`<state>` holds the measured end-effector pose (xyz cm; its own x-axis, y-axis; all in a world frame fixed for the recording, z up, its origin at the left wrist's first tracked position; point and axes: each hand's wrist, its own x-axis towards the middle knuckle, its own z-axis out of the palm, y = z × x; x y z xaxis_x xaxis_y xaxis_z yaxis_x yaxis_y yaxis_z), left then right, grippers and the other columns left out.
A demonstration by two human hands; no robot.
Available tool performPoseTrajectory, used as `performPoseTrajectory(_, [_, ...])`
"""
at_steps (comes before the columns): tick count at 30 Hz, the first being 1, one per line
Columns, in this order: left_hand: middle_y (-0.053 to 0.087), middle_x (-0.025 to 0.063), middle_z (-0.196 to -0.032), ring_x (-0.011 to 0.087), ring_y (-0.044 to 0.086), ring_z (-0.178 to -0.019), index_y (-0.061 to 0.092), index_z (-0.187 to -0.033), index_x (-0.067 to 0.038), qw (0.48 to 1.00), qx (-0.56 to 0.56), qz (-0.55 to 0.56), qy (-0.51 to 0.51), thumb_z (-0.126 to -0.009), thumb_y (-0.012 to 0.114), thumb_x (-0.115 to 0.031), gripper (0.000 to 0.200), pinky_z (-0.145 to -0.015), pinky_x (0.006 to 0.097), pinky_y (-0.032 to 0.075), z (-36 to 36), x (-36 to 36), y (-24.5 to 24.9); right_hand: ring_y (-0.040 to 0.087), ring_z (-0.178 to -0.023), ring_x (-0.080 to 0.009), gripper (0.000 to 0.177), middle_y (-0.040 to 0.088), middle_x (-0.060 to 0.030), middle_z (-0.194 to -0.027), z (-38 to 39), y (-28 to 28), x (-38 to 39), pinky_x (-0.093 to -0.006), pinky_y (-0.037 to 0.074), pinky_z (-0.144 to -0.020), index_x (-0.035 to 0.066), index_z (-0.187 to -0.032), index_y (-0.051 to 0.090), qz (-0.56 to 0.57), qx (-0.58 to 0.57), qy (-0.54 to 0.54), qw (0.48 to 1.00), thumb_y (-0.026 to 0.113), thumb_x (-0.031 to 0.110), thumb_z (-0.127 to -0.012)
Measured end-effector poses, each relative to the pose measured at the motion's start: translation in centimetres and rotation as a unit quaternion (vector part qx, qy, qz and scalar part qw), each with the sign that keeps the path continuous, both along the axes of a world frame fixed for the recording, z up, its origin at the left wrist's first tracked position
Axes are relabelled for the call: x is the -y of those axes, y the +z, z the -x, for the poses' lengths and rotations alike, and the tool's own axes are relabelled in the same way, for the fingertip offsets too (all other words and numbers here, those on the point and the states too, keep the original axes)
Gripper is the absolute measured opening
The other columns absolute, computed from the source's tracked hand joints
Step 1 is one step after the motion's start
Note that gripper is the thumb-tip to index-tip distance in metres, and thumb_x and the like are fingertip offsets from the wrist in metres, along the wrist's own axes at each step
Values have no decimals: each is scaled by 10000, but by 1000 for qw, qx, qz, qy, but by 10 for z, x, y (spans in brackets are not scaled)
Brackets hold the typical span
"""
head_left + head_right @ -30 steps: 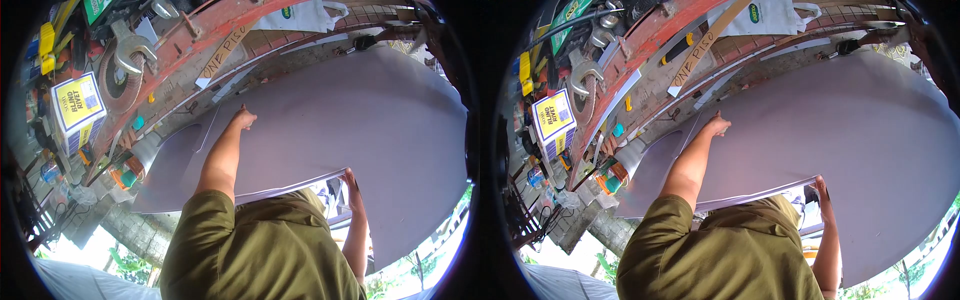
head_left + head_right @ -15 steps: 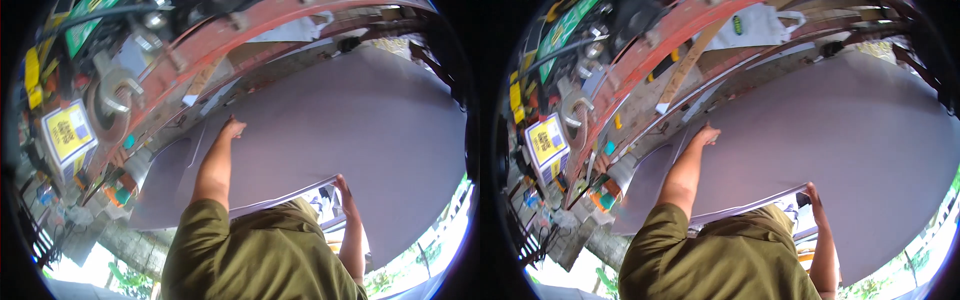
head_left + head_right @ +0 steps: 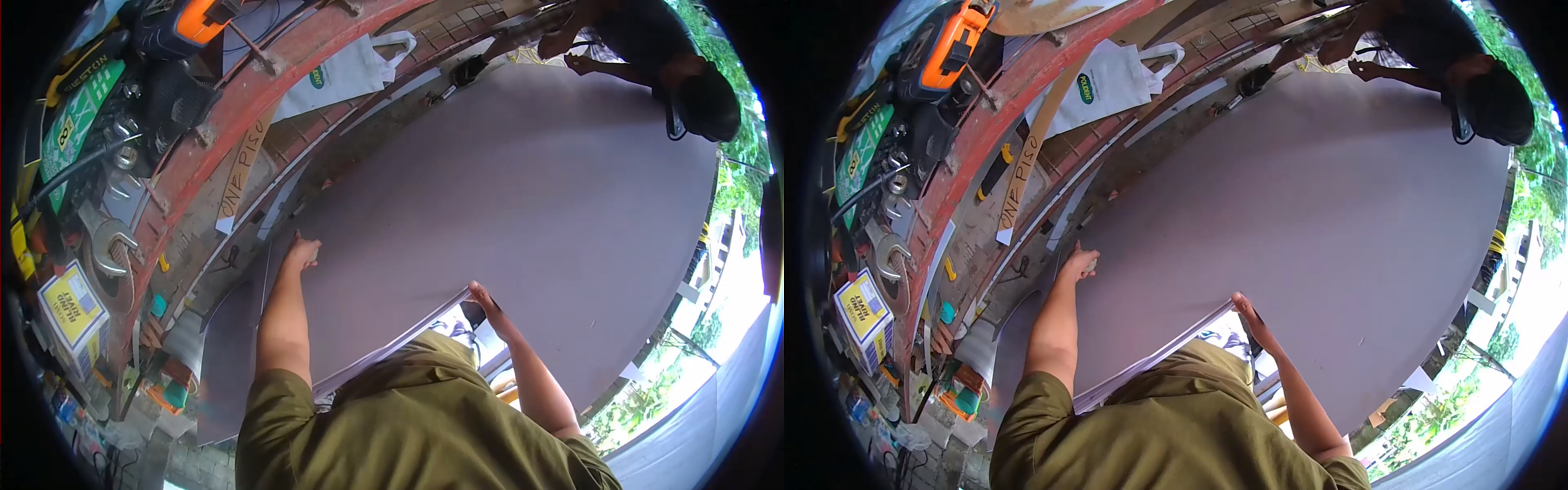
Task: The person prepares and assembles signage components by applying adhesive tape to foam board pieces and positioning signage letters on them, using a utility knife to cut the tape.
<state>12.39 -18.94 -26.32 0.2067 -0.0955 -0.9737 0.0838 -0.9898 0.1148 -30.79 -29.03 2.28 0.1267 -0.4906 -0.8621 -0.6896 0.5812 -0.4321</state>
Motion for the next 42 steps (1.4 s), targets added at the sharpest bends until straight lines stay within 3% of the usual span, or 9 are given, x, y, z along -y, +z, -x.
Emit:
performPoseTrajectory(2, [687,186,-1001,244,692,-607,44,-1645,-148,1000,3,0,-2,-830,724,-234,1065,-365,279,426,-1,-2,6,629,-1221,-306,841,630,-217,-1340,-3,3,2,-421,474,-1073,-28,-1420,544,6,22,-5,1000,500,685,-977])
performPoseTrajectory(5, [679,162,-975,223,675,-602,9,-1644,-160,1000,5,-4,-18,-851,713,-233,1062,-371,272,411,1,-8,15,630,-1165,-319,744,684,-206,-1137,-17,9,0,-478,429,-1110,-55,-1152,680,34,40,-69,996,531,654,-982])
performPoseTrajectory(7, [664,114,-920,198,649,-609,-56,-1641,-185,1000,-1,-7,-27,-887,699,-233,1068,-385,256,389,4,-13,19,626,-1182,-337,772,683,-222,-1163,-18,6,-5,-495,420,-1119,-59,-1162,679,44,27,-75,996,509,671,-982])
performPoseTrajectory(17, [696,162,-1057,223,688,-593,173,-1636,-162,999,44,21,-4,-862,722,-256,954,-407,307,483,20,-58,71,552,-1296,-370,946,573,-252,-1378,-21,7,-5,-515,343,-1168,-38,-1382,558,20,38,-90,995,475,785,-923])
performPoseTrajectory(26, [629,187,-1292,271,712,-883,275,-1615,-177,989,126,72,8,-844,751,-299,914,-589,350,627,68,-137,127,575,-1221,-307,876,610,-190,-1313,9,-33,-10,-454,392,-1120,-14,-1359,578,35,169,-44,984,491,752,-943])
performPoseTrajectory(31, [613,196,-1338,296,717,-865,272,-1613,-143,988,117,95,42,-831,760,-299,935,-581,348,623,63,-157,140,574,-1224,-319,904,621,-219,-1314,8,-27,-11,-480,343,-1137,-20,-1371,566,26,90,-64,994,532,759,-913])
performPoseTrajectory(35, [614,207,-1349,297,717,-932,227,-1626,-141,996,68,59,-27,-808,764,-282,989,-623,372,634,53,-131,152,635,-1102,-291,676,649,-184,-1170,6,-17,-2,-453,462,-1063,-18,-1186,638,40,170,-54,983,591,620,-968])
performPoseTrajectory(38, [676,150,-1154,231,662,-660,187,-1636,-134,994,63,67,-62,-805,728,-248,998,-574,359,598,49,-117,109,659,-1032,-255,522,650,-143,-1062,0,-6,-1,-418,532,-996,-2,-1076,651,55,199,-74,976,635,513,-988])
performPoseTrajectory(42, [649,167,-1285,252,710,-704,167,-1636,-107,988,79,40,-125,-811,710,-229,995,-600,363,608,56,-78,120,665,-987,-234,456,645,-115,-991,6,-15,-5,-406,560,-963,5,-1046,652,52,181,-117,975,670,456,-984])
